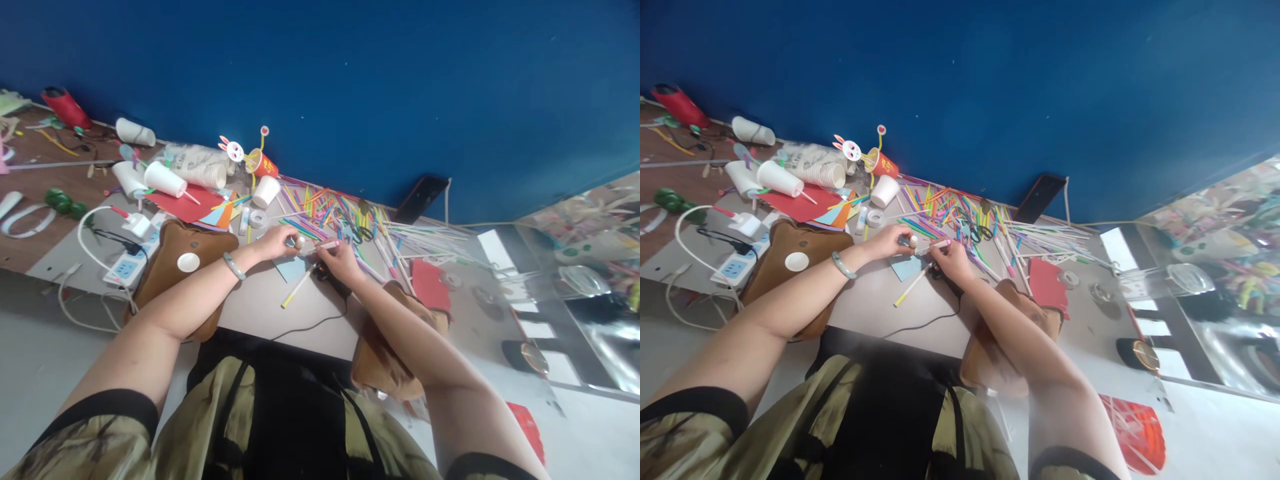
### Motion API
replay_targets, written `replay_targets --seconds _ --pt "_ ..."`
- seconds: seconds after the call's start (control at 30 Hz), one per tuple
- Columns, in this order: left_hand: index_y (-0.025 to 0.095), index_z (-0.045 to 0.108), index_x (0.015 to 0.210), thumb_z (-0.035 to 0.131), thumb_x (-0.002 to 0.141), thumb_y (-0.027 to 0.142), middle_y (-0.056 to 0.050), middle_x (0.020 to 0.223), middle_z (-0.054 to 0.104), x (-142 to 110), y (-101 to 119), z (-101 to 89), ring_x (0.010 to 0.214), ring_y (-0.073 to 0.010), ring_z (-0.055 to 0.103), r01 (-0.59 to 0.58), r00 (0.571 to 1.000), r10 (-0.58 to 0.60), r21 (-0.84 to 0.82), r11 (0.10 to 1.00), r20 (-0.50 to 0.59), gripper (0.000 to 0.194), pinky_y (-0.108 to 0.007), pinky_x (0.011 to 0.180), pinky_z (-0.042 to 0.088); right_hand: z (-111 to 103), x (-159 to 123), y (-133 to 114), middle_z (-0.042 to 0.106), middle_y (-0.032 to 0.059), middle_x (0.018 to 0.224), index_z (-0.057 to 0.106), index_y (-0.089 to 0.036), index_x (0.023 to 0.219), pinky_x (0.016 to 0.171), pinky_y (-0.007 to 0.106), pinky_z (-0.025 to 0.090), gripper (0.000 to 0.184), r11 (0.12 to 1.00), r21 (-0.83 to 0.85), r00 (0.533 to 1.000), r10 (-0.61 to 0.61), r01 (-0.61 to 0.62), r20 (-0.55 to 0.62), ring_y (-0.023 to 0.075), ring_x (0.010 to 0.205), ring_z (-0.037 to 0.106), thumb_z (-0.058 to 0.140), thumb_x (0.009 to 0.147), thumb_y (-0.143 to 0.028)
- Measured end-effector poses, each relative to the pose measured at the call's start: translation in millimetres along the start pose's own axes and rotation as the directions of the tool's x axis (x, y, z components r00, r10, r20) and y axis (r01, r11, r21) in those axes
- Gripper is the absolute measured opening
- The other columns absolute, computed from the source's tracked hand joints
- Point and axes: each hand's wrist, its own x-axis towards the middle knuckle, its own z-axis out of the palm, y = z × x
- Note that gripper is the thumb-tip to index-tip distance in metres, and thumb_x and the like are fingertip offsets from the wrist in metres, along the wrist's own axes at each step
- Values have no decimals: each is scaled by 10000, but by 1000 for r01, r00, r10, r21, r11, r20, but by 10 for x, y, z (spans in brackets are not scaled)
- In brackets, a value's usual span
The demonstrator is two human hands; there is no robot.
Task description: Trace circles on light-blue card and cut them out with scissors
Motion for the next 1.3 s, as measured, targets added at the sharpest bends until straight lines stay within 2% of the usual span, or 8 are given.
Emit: replay_targets --seconds 0.23,0.43,0.77,0.9,1.03,1.2,1.3 --pt "157 663 773 801 674 237 -24 840 673 6 12 -9 799 -169 601 8 1000 -8 16 1000 2 188 -270 744 439 -19 64 40 737 53 734 667 -167 830 667 300 561 218 999 -40 1000 3 -4 -7 217 718 712 605 822 -377" --pt "157 657 776 802 671 231 -24 820 658 2 42 -25 802 -177 600 44 999 -44 74 996 -2 193 -273 733 438 -21 118 51 726 38 735 664 -180 797 708 295 544 195 999 -40 1000 -4 3 -27 198 730 688 597 805 -363" --pt "160 647 748 806 638 259 -4 751 620 12 44 -26 712 -154 560 70 997 -69 64 995 -17 217 -258 655 403 0 236 -35 709 30 699 657 -172 723 667 272 502 194 998 -37 999 -42 42 1 175 683 652 595 802 -338" --pt "158 653 751 793 628 290 38 655 545 9 72 -41 628 -123 485 122 992 -123 61 991 5 228 -247 603 343 -11 321 -59 719 34 679 650 -177 716 645 270 512 195 1000 0 998 -3 3 70 168 639 652 615 814 -341" --pt "154 667 752 772 634 305 50 625 503 6 102 -56 591 -105 432 138 990 -139 48 989 17 218 -244 585 315 -53 455 -117 724 39 691 667 -171 722 677 264 522 169 1000 -11 980 -12 15 200 165 664 665 607 818 -296" --pt "162 693 773 756 650 314 67 564 435 0 102 -58 552 -101 383 145 989 -146 33 989 33 206 -243 551 268 -106 690 -191 702 30 647 671 -166 664 652 251 492 213 994 -87 932 -34 70 362 152 635 629 602 814 -300" --pt "165 697 778 744 663 315 76 535 400 -6 104 -62 530 -98 354 152 987 -154 42 988 49 195 -246 540 240 -122 836 -228 684 19 616 670 -156 654 627 245 467 249 988 -103 875 -54 117 481 136 600 602 587 825 -317"
